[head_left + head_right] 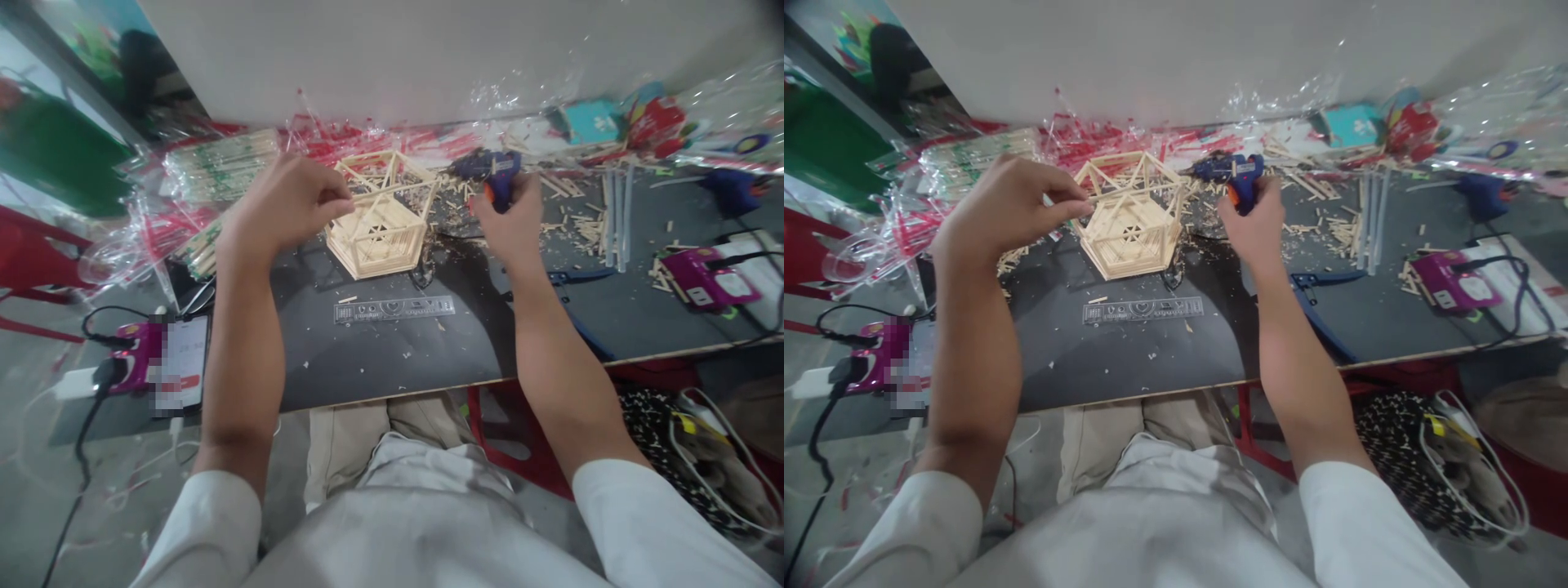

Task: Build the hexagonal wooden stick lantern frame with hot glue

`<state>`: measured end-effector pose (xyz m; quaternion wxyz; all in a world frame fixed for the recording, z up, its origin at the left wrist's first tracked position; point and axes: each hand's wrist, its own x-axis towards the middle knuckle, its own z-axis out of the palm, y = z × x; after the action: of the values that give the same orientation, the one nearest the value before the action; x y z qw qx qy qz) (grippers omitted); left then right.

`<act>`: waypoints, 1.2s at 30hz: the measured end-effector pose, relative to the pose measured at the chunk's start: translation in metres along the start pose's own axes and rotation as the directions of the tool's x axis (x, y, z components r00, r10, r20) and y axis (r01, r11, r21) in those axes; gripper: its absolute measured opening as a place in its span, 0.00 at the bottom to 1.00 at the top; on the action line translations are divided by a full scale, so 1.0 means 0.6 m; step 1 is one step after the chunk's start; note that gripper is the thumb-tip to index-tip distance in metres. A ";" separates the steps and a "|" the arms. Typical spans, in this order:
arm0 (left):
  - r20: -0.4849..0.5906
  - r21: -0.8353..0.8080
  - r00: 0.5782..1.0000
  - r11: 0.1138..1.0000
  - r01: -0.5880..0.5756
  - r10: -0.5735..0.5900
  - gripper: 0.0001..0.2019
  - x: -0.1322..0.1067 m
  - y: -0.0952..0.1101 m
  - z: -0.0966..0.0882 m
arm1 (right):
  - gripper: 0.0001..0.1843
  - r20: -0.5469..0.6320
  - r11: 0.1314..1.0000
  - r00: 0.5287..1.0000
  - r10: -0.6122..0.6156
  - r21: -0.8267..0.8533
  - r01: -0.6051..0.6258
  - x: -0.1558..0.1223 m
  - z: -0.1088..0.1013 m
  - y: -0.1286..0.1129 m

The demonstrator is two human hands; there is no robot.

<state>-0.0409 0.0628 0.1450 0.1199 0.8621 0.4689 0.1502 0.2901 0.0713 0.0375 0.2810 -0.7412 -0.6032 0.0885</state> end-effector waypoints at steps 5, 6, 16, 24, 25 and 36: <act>-0.018 -0.013 1.000 1.000 0.022 -0.022 0.17 -0.001 -0.001 0.000 | 0.27 -0.130 0.990 0.982 0.134 0.067 -0.126 0.011 -0.001 0.026; -0.014 -0.008 0.999 0.999 0.031 -0.031 0.17 -0.002 0.000 -0.001 | 0.29 -0.121 0.990 0.984 0.134 0.058 -0.128 0.011 0.000 0.029; 0.049 0.026 0.997 0.998 0.051 -0.052 0.18 -0.001 0.025 -0.009 | 0.30 -0.079 0.995 0.996 0.051 0.089 -0.044 -0.010 0.037 -0.004; 0.061 0.037 0.996 0.997 0.065 -0.068 0.20 -0.001 0.019 -0.009 | 0.30 -0.044 0.975 0.996 0.075 0.213 -0.064 -0.003 0.032 -0.005; 0.064 0.034 0.995 0.997 0.068 -0.070 0.20 -0.002 0.018 -0.010 | 0.29 -0.038 0.974 0.997 0.073 0.216 -0.063 -0.003 0.031 -0.006; -0.032 0.005 0.999 0.999 0.032 -0.032 0.15 -0.003 0.013 -0.003 | 0.33 -0.094 0.816 0.987 0.130 0.575 -0.052 0.017 0.080 0.036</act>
<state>-0.0364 0.0570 0.1489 0.1123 0.8522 0.4851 0.1606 0.2886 0.0933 -0.0112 0.5236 -0.6551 -0.4935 0.2305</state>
